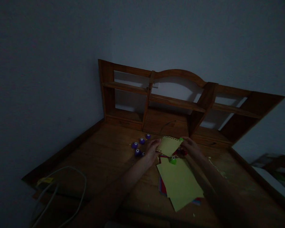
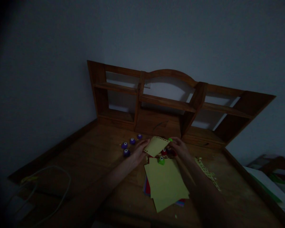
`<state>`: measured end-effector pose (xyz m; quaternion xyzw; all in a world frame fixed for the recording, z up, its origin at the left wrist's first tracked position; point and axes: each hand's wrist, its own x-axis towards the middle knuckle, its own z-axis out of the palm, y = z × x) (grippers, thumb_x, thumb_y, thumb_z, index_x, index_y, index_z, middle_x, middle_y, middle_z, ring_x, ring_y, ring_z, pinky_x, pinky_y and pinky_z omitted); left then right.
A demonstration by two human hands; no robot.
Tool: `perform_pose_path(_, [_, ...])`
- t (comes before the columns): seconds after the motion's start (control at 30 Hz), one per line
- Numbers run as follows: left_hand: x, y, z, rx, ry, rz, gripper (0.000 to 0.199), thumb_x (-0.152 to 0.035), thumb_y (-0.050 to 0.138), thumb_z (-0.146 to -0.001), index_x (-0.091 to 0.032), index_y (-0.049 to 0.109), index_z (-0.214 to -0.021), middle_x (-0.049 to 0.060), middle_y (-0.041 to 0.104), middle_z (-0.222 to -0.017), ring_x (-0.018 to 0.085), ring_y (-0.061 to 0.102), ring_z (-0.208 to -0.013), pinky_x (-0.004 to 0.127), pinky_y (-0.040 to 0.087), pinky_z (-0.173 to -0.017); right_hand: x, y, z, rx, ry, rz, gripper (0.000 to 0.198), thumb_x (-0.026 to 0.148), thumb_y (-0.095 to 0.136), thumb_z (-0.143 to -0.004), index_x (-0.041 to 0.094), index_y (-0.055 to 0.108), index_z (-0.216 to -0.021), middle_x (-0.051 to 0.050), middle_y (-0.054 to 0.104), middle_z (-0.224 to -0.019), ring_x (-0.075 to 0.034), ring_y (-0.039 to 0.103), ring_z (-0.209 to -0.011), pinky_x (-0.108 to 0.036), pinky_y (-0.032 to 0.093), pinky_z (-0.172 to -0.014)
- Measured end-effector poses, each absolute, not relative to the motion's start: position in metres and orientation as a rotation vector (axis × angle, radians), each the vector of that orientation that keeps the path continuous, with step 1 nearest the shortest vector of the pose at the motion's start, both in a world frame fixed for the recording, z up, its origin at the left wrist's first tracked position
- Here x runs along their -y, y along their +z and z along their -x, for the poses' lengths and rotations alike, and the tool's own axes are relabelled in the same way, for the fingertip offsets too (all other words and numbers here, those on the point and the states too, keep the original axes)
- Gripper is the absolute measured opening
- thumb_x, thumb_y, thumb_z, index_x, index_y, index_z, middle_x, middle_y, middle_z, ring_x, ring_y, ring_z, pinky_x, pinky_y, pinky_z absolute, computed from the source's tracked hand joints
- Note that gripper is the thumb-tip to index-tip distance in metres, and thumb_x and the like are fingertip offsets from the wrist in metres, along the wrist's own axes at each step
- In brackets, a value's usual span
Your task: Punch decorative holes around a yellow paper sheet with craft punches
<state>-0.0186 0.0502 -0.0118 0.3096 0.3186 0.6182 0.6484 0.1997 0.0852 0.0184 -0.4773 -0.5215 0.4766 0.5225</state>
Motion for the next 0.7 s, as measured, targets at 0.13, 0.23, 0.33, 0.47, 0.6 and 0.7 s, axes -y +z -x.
perform_pose_path(0.13, [-0.051,-0.014,0.016,-0.72,1.374,-0.739,0.042,-0.03,0.079,-0.063,-0.018,0.064,-0.101,0.01,0.064,-0.11,0.021,0.063,-0.092,0.027,0.051,-0.065,-0.072,0.004,-0.199,1.118,1.172,1.05,0.04,0.036,0.082,-0.058,0.02,0.06,-0.088,0.005,0.06,-0.052,-0.011,0.054,-0.044,-0.018,0.04,-0.041])
perform_pose_path(0.23, [-0.054,-0.016,0.018,-0.833,1.325,-0.93,0.049,-0.025,0.083,-0.055,-0.014,0.065,-0.099,0.011,0.067,-0.101,0.021,0.064,-0.085,0.027,0.051,-0.066,-0.064,-0.007,-0.197,1.064,1.232,0.953,0.043,0.039,0.076,-0.069,0.024,0.06,-0.106,0.006,0.058,-0.053,-0.009,0.05,-0.041,-0.018,0.04,-0.039])
perform_pose_path(0.33, [-0.057,-0.019,0.02,-0.947,1.214,-1.189,0.042,-0.027,0.084,-0.053,-0.011,0.068,-0.088,0.01,0.07,-0.086,0.019,0.065,-0.073,0.025,0.049,-0.061,-0.06,-0.015,-0.197,0.985,1.224,0.908,0.031,0.032,0.076,-0.07,0.023,0.064,-0.098,0.001,0.068,-0.076,-0.01,0.061,-0.06,-0.02,0.052,-0.055])
perform_pose_path(0.47, [-0.059,-0.021,0.023,-0.977,1.023,-1.262,0.041,-0.044,0.075,-0.065,-0.01,0.069,-0.088,0.008,0.069,-0.073,0.017,0.06,-0.052,0.023,0.042,-0.042,-0.059,-0.013,-0.197,0.865,1.228,0.775,0.033,0.024,0.081,-0.063,0.023,0.064,-0.091,-0.001,0.069,-0.096,-0.017,0.066,-0.092,-0.029,0.054,-0.085])
perform_pose_path(0.6, [-0.057,-0.018,0.022,-0.967,1.216,-1.152,0.042,-0.046,0.073,-0.068,-0.009,0.068,-0.086,0.01,0.07,-0.077,0.015,0.061,-0.054,0.023,0.045,-0.046,-0.057,-0.008,-0.2,0.805,1.242,0.757,0.031,0.027,0.081,-0.064,0.022,0.063,-0.088,-0.001,0.07,-0.094,-0.017,0.066,-0.091,-0.03,0.053,-0.086])
perform_pose_path(0.7, [-0.051,-0.011,0.02,-0.83,1.381,-1.003,0.044,-0.044,0.072,-0.071,-0.013,0.066,-0.101,0.011,0.069,-0.099,0.017,0.065,-0.069,0.025,0.049,-0.057,-0.054,-0.009,-0.203,0.831,1.182,0.863,0.027,0.036,0.077,-0.069,0.022,0.063,-0.087,0.001,0.069,-0.084,-0.014,0.066,-0.075,-0.025,0.054,-0.071])
